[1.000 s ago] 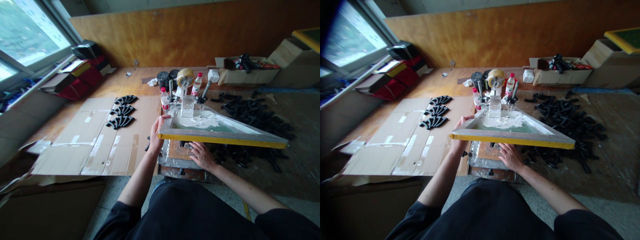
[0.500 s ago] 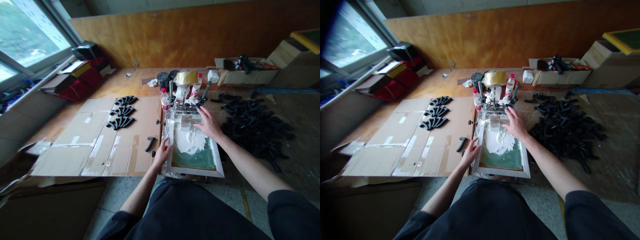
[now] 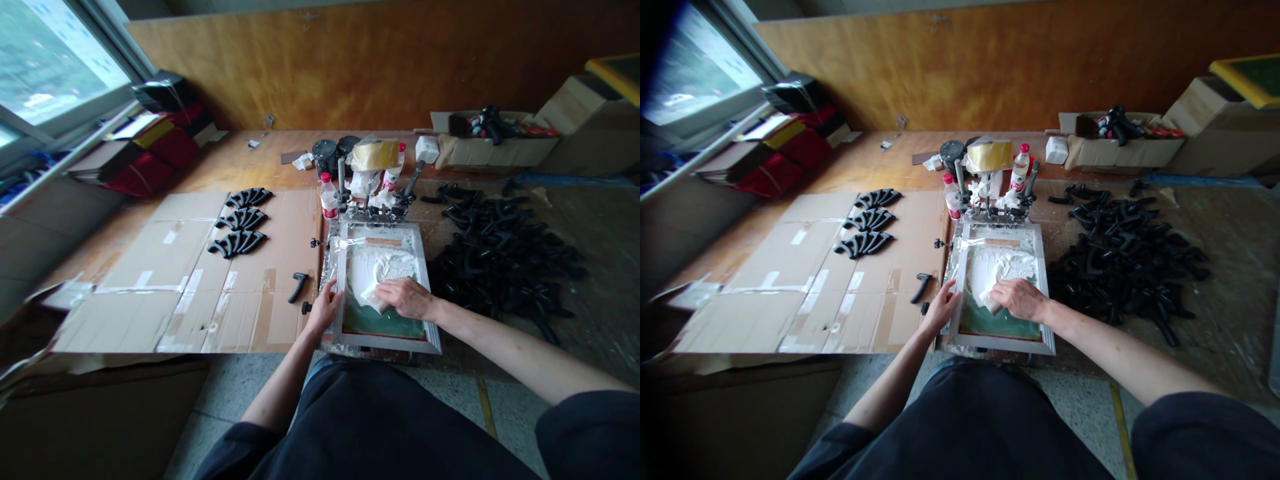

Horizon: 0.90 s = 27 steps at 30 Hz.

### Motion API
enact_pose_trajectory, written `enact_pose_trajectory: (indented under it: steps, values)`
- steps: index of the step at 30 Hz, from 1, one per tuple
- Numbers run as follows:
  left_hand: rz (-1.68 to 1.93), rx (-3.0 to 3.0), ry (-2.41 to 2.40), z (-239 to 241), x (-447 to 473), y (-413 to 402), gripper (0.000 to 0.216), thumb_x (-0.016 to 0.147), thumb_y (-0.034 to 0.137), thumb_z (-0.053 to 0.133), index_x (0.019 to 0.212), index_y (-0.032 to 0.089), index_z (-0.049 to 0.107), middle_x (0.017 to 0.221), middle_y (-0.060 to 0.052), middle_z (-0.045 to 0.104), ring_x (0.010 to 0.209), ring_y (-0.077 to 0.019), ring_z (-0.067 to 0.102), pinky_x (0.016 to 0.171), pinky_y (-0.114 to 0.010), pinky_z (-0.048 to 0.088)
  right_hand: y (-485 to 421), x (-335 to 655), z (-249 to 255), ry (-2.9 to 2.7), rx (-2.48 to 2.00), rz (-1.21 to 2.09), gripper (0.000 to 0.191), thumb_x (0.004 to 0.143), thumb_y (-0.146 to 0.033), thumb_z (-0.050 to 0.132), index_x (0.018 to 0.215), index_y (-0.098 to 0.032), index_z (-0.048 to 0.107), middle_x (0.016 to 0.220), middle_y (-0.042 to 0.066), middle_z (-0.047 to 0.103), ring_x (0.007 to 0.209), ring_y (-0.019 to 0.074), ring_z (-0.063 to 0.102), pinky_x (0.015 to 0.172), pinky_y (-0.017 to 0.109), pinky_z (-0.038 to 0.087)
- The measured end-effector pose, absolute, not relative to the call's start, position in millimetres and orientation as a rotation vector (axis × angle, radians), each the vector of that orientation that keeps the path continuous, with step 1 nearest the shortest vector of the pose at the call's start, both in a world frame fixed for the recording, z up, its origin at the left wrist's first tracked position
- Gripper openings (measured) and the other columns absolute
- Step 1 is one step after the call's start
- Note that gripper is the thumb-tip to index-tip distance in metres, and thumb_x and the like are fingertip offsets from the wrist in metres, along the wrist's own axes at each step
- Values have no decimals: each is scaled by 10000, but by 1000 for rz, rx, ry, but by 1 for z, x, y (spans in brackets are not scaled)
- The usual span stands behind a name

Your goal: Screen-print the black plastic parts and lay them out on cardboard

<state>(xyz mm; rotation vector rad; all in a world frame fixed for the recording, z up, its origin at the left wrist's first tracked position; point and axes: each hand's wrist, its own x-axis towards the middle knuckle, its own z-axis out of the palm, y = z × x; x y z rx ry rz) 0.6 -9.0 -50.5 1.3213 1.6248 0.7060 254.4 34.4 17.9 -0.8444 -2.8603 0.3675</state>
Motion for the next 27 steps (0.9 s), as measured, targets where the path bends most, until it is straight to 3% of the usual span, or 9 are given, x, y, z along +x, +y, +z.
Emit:
enact_pose_trajectory:
  steps: [4, 9, 14, 16, 18, 20, 23, 27]
  values:
    - [706, 1326, 1623, -51, 0, -8, 549, 888, 487, 483, 1363, 214, 499, 776, -1, 616, 681, -150, 567, 646, -256, 423, 43, 254, 23, -2831, -938, 384, 229, 769, -48, 540, 860, -225, 652, 830, 5, 668, 822, 167, 602, 678, 245, 410]
    - [693, 1310, 1616, -52, -1, -7, 548, 876, 487, 503, 1349, 209, 504, 783, -5, 620, 681, -146, 564, 619, -243, 413, 25, 246, 0, -2655, -956, 100, 242, 824, -48, 520, 978, -165, 666, 935, 67, 686, 838, 187, 613, 690, 276, 442]
    - [703, 1305, 1605, -48, -2, -7, 556, 876, 483, 512, 1357, 205, 500, 724, 12, 580, 638, -129, 529, 581, -228, 388, 27, 242, 7, -2620, -1002, 264, 133, 875, -188, 597, 978, -220, 674, 861, 15, 688, 785, 170, 638, 661, 258, 453]
    - [722, 1285, 1567, -37, -3, -7, 579, 867, 492, 533, 1373, 212, 487, 668, 35, 528, 589, -114, 486, 548, -215, 359, 53, 233, 24, -2507, -1165, 273, 230, 870, -282, 643, 1099, -259, 658, 931, 10, 705, 803, 178, 649, 671, 264, 462]
    - [761, 1231, 1486, -18, -5, -8, 625, 859, 521, 548, 1400, 220, 461, 636, 50, 490, 541, -100, 440, 516, -205, 333, 87, 229, 43, -2388, -1304, 247, 445, 845, -345, 681, 1276, -307, 580, 1039, 16, 709, 833, 191, 653, 694, 278, 469]
    - [836, 1152, 1398, 9, -6, -7, 627, 862, 572, 527, 1375, 213, 494, 625, 47, 485, 519, -92, 420, 496, -202, 326, 120, 242, 59, -2282, -1411, 255, 537, 839, -405, 677, 1349, -318, 531, 1009, 21, 718, 798, 195, 649, 685, 286, 465]
    - [992, 1052, 1302, 52, -2, 4, 585, 890, 644, 419, 1183, 185, 634, 655, 12, 539, 532, -96, 460, 492, -209, 362, 154, 297, 68, -1980, -1572, 338, 403, 912, -465, 532, 1233, -238, 625, 807, 26, 706, 655, 170, 614, 631, 279, 445]
    - [1286, 1076, 1134, 93, 11, 40, 549, 908, 643, 379, 1086, 197, 645, 870, -45, 652, 710, -131, 592, 588, -238, 483, 144, 361, 38, -1646, -1822, 395, 366, 921, -467, 454, 896, -180, 679, 726, 50, 675, 616, 175, 578, 619, 302, 452]
